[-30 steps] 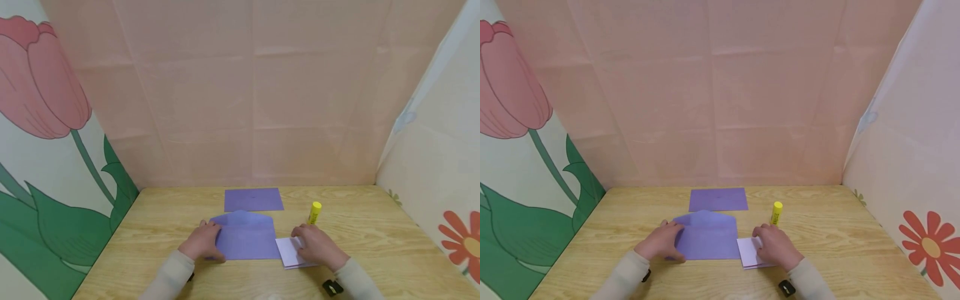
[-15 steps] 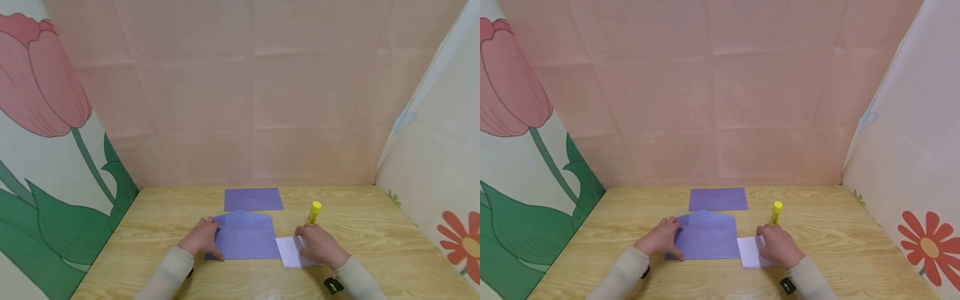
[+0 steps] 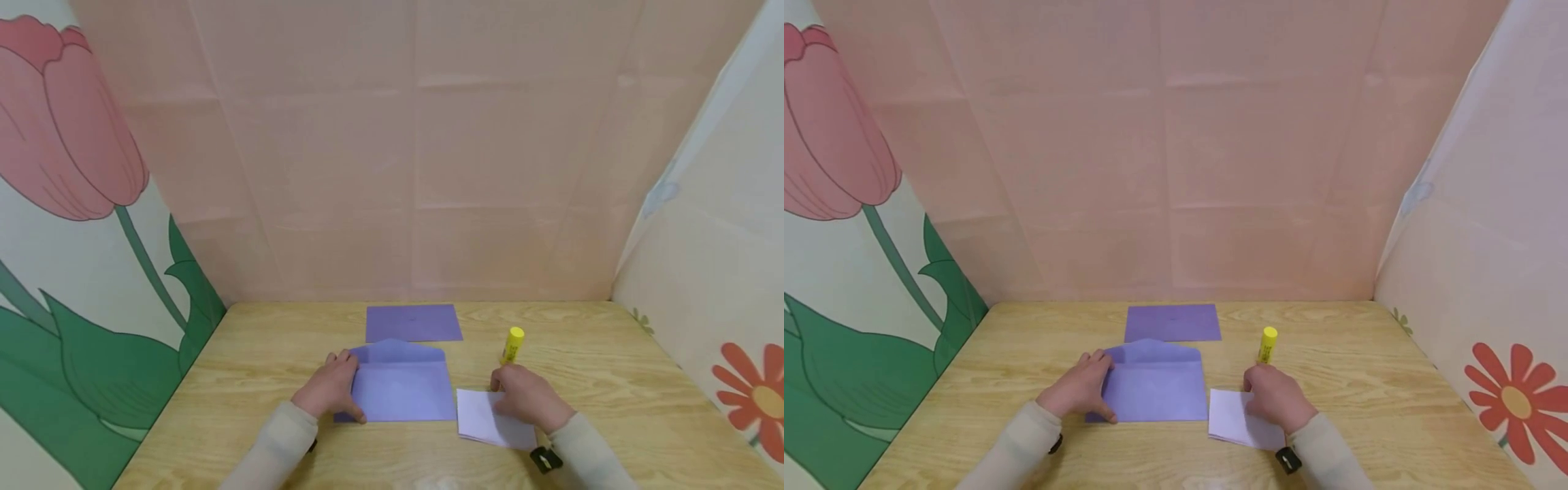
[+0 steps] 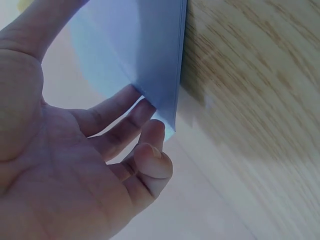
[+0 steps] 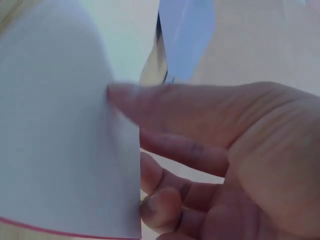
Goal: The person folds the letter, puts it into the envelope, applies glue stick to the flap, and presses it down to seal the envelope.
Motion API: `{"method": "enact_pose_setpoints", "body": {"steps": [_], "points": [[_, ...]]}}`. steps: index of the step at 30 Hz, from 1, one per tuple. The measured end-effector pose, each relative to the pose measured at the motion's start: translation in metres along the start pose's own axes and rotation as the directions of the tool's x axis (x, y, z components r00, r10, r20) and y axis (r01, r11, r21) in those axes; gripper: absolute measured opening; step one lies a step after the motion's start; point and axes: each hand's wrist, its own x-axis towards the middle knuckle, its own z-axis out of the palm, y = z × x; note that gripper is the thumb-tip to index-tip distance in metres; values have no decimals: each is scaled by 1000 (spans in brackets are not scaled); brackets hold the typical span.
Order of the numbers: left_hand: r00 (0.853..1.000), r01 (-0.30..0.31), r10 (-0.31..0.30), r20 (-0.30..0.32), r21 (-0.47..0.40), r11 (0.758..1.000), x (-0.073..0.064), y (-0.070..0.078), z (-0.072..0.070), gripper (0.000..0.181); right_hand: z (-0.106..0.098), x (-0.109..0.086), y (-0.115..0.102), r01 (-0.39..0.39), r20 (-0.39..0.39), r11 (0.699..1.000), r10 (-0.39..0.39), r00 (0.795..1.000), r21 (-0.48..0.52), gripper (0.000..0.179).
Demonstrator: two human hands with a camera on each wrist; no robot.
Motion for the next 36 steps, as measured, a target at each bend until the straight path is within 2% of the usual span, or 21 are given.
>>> {"method": "enact_pose_setpoints", "body": {"steps": [4, 10, 15, 18, 21, 25, 29, 36], "points": [[1000, -6, 7, -22, 8, 1000, -2, 1, -1, 93, -7, -1, 0, 29, 15, 999, -29, 999, 35, 16], [998, -22, 25, -63, 46, 999, -3, 4, 0, 93, -38, -9, -4, 91, 34, 985, -97, 995, 147, 16], [994, -31, 37, -100, 68, 997, -4, 7, -1, 92, -57, -10, -6, 183, -88, 972, -171, 981, 149, 17], [987, -54, 68, -145, 96, 994, -4, 9, 2, 91, -57, -6, -12, 230, -211, 961, -196, 958, 155, 15], [973, -90, 119, -198, 148, 985, -3, 13, 7, 91, -51, -2, -21, 263, -321, 942, -188, 928, 209, 12], [954, -113, 168, -250, 220, 969, -2, 20, 13, 94, -41, 6, -34, 299, -425, 915, -165, 890, 271, 9], [944, -110, 185, -272, 267, 957, 0, 28, 16, 95, -33, 14, -43, 305, -496, 911, -137, 858, 276, 7], [942, -85, 180, -281, 319, 944, -3, 38, 16, 96, -21, 27, -50, 300, -570, 915, -100, 815, 269, 10]]}}
